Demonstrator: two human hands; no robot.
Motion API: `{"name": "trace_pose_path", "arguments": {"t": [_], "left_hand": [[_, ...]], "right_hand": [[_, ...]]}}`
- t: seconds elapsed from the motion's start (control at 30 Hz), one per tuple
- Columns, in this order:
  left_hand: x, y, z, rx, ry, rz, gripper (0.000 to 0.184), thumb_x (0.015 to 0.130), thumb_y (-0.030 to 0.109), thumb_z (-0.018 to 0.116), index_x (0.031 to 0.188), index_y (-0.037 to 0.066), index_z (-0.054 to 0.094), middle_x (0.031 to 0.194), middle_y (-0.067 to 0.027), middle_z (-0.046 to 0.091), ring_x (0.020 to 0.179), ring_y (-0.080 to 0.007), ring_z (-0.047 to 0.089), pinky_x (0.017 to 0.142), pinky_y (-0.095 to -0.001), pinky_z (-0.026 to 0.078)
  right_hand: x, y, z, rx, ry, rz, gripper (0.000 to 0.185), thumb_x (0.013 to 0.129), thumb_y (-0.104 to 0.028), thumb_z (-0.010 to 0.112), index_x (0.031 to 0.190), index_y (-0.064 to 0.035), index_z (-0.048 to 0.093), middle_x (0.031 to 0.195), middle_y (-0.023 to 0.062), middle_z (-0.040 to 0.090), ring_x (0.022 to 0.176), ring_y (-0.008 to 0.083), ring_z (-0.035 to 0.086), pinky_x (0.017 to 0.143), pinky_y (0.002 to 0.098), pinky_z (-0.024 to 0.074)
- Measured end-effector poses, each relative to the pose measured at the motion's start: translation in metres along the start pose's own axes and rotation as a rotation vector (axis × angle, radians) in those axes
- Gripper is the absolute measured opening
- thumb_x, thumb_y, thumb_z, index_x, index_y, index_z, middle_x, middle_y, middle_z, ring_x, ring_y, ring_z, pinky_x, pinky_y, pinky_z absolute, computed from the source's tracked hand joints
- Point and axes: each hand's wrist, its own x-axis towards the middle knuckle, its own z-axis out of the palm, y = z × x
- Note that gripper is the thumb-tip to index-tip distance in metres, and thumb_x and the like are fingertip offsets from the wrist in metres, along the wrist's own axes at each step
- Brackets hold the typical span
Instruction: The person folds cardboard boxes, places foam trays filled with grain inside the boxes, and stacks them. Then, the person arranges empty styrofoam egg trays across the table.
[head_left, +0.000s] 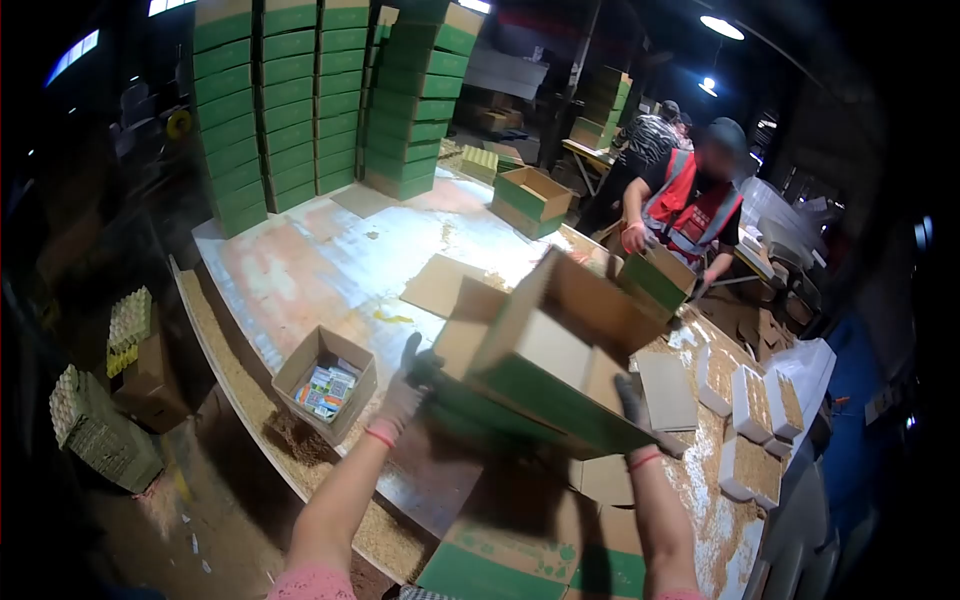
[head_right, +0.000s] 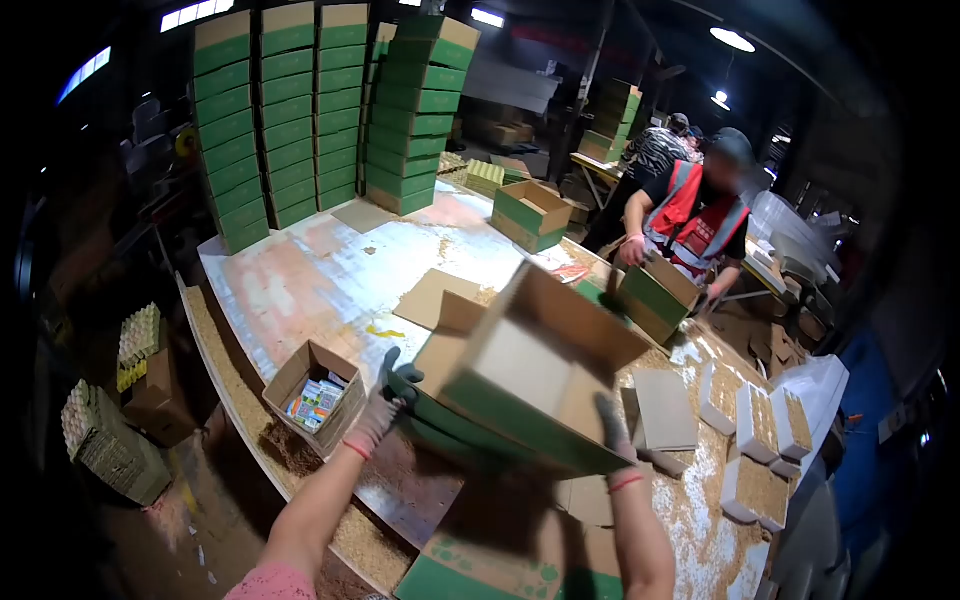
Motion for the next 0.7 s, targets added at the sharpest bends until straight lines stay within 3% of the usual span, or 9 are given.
{"name": "trace_pose_path", "arguments": {"t": [0.1, 0.17, 0.27, 0.33, 0.4, 0.47, 0.57, 0.6, 0.7], "left_hand": [[-0.023, 0.037, 0.033, 0.790, 0.135, 0.157, 0.106, 0.068, -0.011, 0.064, 0.152, 0.012, 0.004, 0.152, -0.0141, 0.026, 0.136, -0.0308, 0.035, 0.106, -0.0370, 0.038], [-0.037, 0.034, 0.029, 0.688, 0.166, 0.105, 0.106, 0.068, -0.013, 0.062, 0.152, 0.013, 0.003, 0.156, -0.0131, 0.015, 0.137, -0.0310, 0.032, 0.109, -0.0365, 0.035], [-0.040, 0.009, 0.015, 1.035, 0.228, 0.049, 0.080, 0.080, 0.001, 0.056, 0.148, 0.005, 0.017, 0.153, -0.0175, 0.020, 0.139, -0.0322, 0.026, 0.112, -0.0376, 0.030], [-0.079, -0.005, 0.017, 1.424, 0.325, 0.238, 0.054, 0.093, 0.013, 0.051, 0.143, 0.001, 0.032, 0.144, -0.0160, 0.038, 0.131, -0.0276, 0.037, 0.110, -0.0389, 0.026], [-0.098, -0.026, 0.031, -0.078, 0.562, -0.035, 0.048, 0.099, 0.026, 0.045, 0.140, 0.002, 0.037, 0.139, -0.0148, 0.044, 0.127, -0.0286, 0.041, 0.107, -0.0404, 0.028], [-0.137, -0.018, 0.078, 0.321, 0.290, -0.196, 0.050, 0.099, 0.035, 0.044, 0.136, 0.001, 0.041, 0.136, -0.0178, 0.048, 0.124, -0.0324, 0.045, 0.107, -0.0381, 0.029], [-0.181, -0.039, 0.138, 1.157, -0.595, -0.104, 0.048, 0.095, 0.028, 0.052, 0.128, -0.007, 0.045, 0.123, -0.0318, 0.051, 0.108, -0.0417, 0.053, 0.096, -0.0499, 0.041], [-0.187, -0.017, 0.194, 1.226, -0.059, -0.435, 0.053, 0.092, 0.022, 0.056, 0.133, -0.007, 0.039, 0.130, -0.0309, 0.046, 0.114, -0.0392, 0.051, 0.103, -0.0483, 0.035], [-0.200, 0.025, 0.215, 0.447, -0.018, -0.317, 0.070, 0.087, 0.023, 0.063, 0.141, -0.006, 0.030, 0.139, -0.0287, 0.039, 0.127, -0.0359, 0.043, 0.110, -0.0444, 0.028]], "right_hand": [[0.033, 0.045, 0.049, 0.166, -0.206, -0.085, 0.051, 0.094, -0.034, 0.058, 0.134, -0.0037, 0.047, 0.126, 0.0030, 0.052, 0.116, 0.0154, 0.049, 0.099, 0.0295, 0.0410], [0.039, 0.052, 0.066, 0.162, -0.223, -0.095, 0.053, 0.096, -0.044, 0.051, 0.132, -0.0050, 0.049, 0.122, 0.0023, 0.056, 0.111, 0.0153, 0.052, 0.094, 0.0293, 0.0442], [0.008, 0.039, 0.034, 0.268, -0.409, 0.145, 0.061, 0.097, -0.053, 0.042, 0.140, -0.0093, 0.042, 0.129, 0.0034, 0.052, 0.111, 0.0161, 0.052, 0.091, 0.0277, 0.0446], [-0.045, 0.048, -0.032, -0.025, 0.081, -0.265, 0.063, 0.100, -0.043, 0.040, 0.150, -0.0084, 0.023, 0.148, 0.0099, 0.033, 0.129, 0.0229, 0.038, 0.106, 0.0297, 0.0295], [-0.087, 0.056, -0.160, -0.931, 0.524, -0.521, 0.061, 0.097, -0.036, 0.046, 0.145, -0.0013, 0.028, 0.147, 0.0191, 0.032, 0.135, 0.0295, 0.032, 0.111, 0.0372, 0.0249], [-0.149, 0.073, -0.234, -1.448, 0.996, -0.480, 0.062, 0.096, -0.033, 0.049, 0.143, 0.0019, 0.029, 0.146, 0.0248, 0.032, 0.137, 0.0337, 0.030, 0.113, 0.0412, 0.0235], [-0.219, 0.090, -0.270, -0.983, 0.454, 0.300, 0.075, 0.093, -0.024, 0.053, 0.148, 0.0040, 0.012, 0.153, 0.0252, 0.017, 0.139, 0.0288, 0.026, 0.112, 0.0326, 0.0233], [-0.230, 0.074, -0.261, -0.847, 0.466, 0.091, 0.074, 0.091, -0.022, 0.053, 0.148, 0.0038, 0.013, 0.152, 0.0219, 0.021, 0.140, 0.0264, 0.026, 0.112, 0.0315, 0.0232], [-0.240, 0.002, -0.237, -0.432, 0.496, -0.523, 0.066, 0.085, -0.003, 0.046, 0.146, 0.0026, 0.022, 0.145, 0.0172, 0.037, 0.136, 0.0226, 0.031, 0.111, 0.0302, 0.0264]]}}
